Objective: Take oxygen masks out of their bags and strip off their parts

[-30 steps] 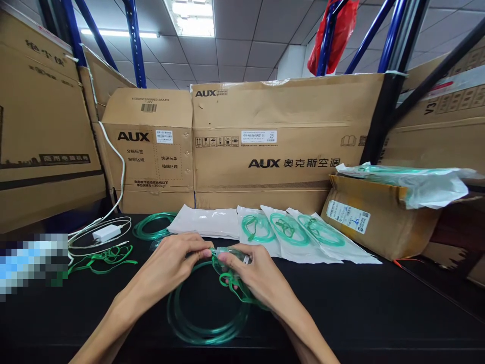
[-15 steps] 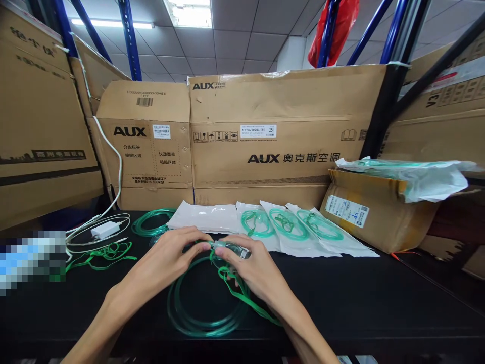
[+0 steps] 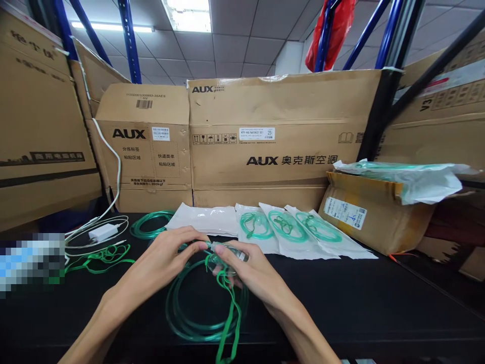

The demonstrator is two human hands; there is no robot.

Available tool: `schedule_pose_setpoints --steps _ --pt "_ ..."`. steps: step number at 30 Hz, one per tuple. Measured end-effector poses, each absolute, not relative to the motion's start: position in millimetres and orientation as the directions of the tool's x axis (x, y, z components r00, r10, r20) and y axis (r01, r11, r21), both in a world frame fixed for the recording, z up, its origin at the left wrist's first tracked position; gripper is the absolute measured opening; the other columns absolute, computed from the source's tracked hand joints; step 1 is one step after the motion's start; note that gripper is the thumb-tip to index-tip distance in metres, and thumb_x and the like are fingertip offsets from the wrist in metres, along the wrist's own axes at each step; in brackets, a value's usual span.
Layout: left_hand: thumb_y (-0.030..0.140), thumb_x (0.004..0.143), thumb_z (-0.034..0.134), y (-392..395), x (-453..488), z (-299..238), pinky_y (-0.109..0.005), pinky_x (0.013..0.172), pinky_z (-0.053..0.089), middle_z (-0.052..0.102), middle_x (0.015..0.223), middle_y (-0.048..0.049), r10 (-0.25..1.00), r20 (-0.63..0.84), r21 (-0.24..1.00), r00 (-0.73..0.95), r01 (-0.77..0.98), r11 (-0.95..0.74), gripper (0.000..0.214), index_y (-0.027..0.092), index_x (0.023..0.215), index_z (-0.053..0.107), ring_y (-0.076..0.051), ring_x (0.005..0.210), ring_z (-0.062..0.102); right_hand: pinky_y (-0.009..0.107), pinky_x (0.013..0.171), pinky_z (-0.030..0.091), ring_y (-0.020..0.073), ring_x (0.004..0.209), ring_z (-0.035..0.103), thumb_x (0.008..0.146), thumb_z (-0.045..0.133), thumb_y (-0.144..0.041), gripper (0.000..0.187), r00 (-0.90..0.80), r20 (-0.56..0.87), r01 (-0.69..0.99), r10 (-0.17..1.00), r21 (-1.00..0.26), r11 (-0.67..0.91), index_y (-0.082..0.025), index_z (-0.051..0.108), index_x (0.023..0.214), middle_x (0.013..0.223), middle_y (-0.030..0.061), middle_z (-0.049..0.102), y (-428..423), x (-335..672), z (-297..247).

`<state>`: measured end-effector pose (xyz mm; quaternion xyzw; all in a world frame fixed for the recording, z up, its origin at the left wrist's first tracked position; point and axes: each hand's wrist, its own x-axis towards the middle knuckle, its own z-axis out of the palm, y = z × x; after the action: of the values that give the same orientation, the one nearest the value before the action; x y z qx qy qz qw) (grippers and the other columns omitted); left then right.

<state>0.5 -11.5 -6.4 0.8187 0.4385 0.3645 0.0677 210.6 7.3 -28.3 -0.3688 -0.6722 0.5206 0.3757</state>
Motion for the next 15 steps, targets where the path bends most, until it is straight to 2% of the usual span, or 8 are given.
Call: schedule_pose_setpoints --steps 4,7,10,15 --pt "0.016 0.104 0.056 -11.6 -0.7 -7.2 -0.029 0.084 0.045 0.076 0.099 0.0032 0.766 0.539 0.436 0.351 0.661 -0.610 0.020 0.024 0.100 0.074 -0.018 0.093 0.068 0.026 0.055 0.033 0.0122 0.056 0.051 0.088 0.064 -0.072 0.055 -0.430 0.127 0.074 0.894 -0.982 0.175 -0.017 0.068 0.083 0.065 0.0026 0.069 5.8 209.5 -29.0" --pt "0.017 0.104 0.057 -10.5 -1.0 -7.8 -0.029 0.085 0.045 0.076 0.101 0.0031 0.761 0.546 0.439 0.351 0.654 -0.616 0.019 0.025 0.102 0.074 -0.018 0.094 0.068 0.026 0.055 0.034 0.0118 0.059 0.049 0.081 0.072 -0.072 0.054 -0.439 0.134 0.006 0.889 -0.988 0.152 -0.018 0.066 0.084 0.070 -0.0008 0.063 8.6 209.5 -30.7" --pt "0.017 0.104 0.058 -10.0 -1.1 -7.1 -0.029 0.085 0.045 0.076 0.101 0.0029 0.755 0.561 0.436 0.339 0.654 -0.618 0.019 0.026 0.103 0.075 -0.018 0.094 0.068 0.025 0.057 0.038 0.0111 0.062 0.047 0.075 0.083 -0.064 0.049 -0.475 0.124 -0.068 0.871 -0.992 0.105 -0.020 0.064 0.083 0.071 -0.0043 0.054 11.3 210.7 -32.3" --pt "0.016 0.104 0.057 -9.2 -2.6 -6.1 -0.030 0.088 0.047 0.076 0.104 0.0005 0.744 0.586 0.438 0.322 0.647 -0.625 0.019 0.023 0.104 0.075 -0.019 0.097 0.069 0.025 0.062 0.040 0.0108 0.065 0.044 0.073 0.090 -0.051 0.041 -0.516 0.094 -0.141 0.851 -0.990 0.024 -0.018 0.066 0.077 0.072 -0.0043 0.051 11.6 213.6 -33.7"
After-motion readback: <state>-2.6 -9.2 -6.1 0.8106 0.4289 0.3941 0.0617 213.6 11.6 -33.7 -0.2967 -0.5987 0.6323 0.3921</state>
